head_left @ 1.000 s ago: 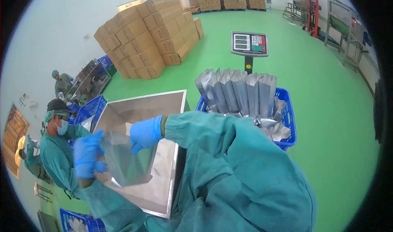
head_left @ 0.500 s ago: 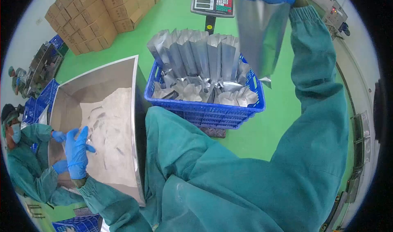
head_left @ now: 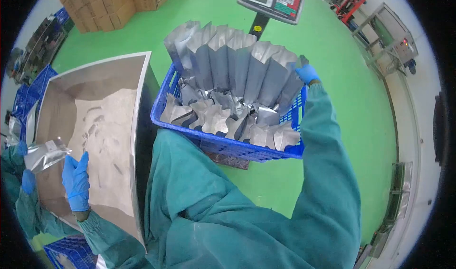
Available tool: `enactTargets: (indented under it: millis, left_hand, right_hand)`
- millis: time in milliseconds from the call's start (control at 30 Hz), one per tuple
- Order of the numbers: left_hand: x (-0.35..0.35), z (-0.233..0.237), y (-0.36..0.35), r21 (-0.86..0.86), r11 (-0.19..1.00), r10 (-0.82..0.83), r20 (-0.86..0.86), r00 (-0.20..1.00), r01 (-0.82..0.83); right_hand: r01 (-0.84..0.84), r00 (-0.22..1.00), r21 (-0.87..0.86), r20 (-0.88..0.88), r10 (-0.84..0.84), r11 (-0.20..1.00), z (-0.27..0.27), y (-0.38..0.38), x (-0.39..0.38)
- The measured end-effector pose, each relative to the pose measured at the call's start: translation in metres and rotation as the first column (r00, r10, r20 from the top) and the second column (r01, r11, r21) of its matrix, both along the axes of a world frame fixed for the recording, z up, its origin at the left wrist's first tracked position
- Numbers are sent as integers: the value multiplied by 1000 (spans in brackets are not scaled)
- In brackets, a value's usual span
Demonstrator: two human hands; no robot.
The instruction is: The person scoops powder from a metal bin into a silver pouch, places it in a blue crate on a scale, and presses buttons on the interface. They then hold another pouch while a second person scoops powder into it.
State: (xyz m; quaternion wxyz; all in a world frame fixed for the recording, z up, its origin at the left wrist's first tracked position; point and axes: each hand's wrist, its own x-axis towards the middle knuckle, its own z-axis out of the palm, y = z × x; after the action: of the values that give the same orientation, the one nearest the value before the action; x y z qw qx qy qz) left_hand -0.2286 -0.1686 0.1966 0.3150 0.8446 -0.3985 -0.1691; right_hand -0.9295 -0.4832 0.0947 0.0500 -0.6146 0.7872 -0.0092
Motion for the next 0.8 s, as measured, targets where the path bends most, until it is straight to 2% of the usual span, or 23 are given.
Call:
enactTargets:
  millis: [33,100,133,167,200,233,300,333,367,400,433,467,500,567,600,667,700,733,767,800]
  left_hand:
    - [-13,7,-8,76,997,13,57,998,-18]
    - [-6,-8,-18,45,999,18,18,1000,-19]
    - [-7,-16,-24,1,1000,10,-25,1000,-10]
    - [-11,-24,-32,5,1000,2,-26,1000,-2]
    - [-16,-32,-42,-2,999,-37,-35,999,37]
    - [-22,-41,-50,-13,997,-77,-44,996,76]
    - [-55,-49,-78,-89,976,-209,-117,971,199]
    - [-67,-63,-95,-156,917,-380,-60,923,368]
    - [-89,-66,-108,-220,887,-439,-129,889,406]
    - [-114,-68,-126,-202,881,-468,-248,848,428]
    - [-118,-91,-148,-176,797,-589,-13,808,578]
    - [-125,-109,-166,-104,749,-628,202,752,654]
    - [-132,-124,-180,-3,766,-606,329,724,643]
    - [-134,-173,-205,69,840,-512,429,744,538]
    - [-135,-172,-209,71,845,-503,439,744,530]
    - [-141,-173,-211,197,874,-453,4,891,444]
    - [-143,-174,-213,136,868,-480,-21,877,478]
    - [-141,-174,-212,87,866,-491,-41,870,493]
    - [-143,-167,-209,154,879,-445,-76,893,451]
    - [-140,-175,-208,42,870,-490,-54,870,492]
  right_hand:
    - [-14,1000,12,-3,14,1000,-15,-13,-10]
    - [-240,948,8,-215,236,971,-36,-21,-44]
    - [21,989,-55,144,-13,998,-9,-1,-29]
    - [288,842,-27,483,-240,957,27,26,-8]
    - [384,769,-241,618,-164,891,25,40,-16]
    - [490,694,-423,719,-47,762,23,53,-23]
    - [645,409,-331,911,54,689,-5,78,-23]
    - [681,286,-197,958,-8,705,-36,79,-29]
    - [571,131,14,986,-108,821,-58,86,-31]
    - [553,113,111,972,-207,825,-96,82,-48]
    - [601,117,117,966,-231,791,-104,83,-31]
    - [645,118,121,960,-254,755,-111,84,-14]
    - [635,104,133,961,-255,761,-132,80,-15]
    - [663,-205,168,978,-38,730,-181,66,-24]
    - [654,-215,171,976,-36,736,-173,68,-11]
    - [578,-304,34,936,176,816,-143,80,29]
    - [598,-250,98,966,69,796,-174,66,-8]
    - [586,4,-103,992,124,804,-145,74,19]
    - [528,24,-139,989,149,838,-151,71,15]
    - [420,-36,-145,984,176,896,-155,73,8]
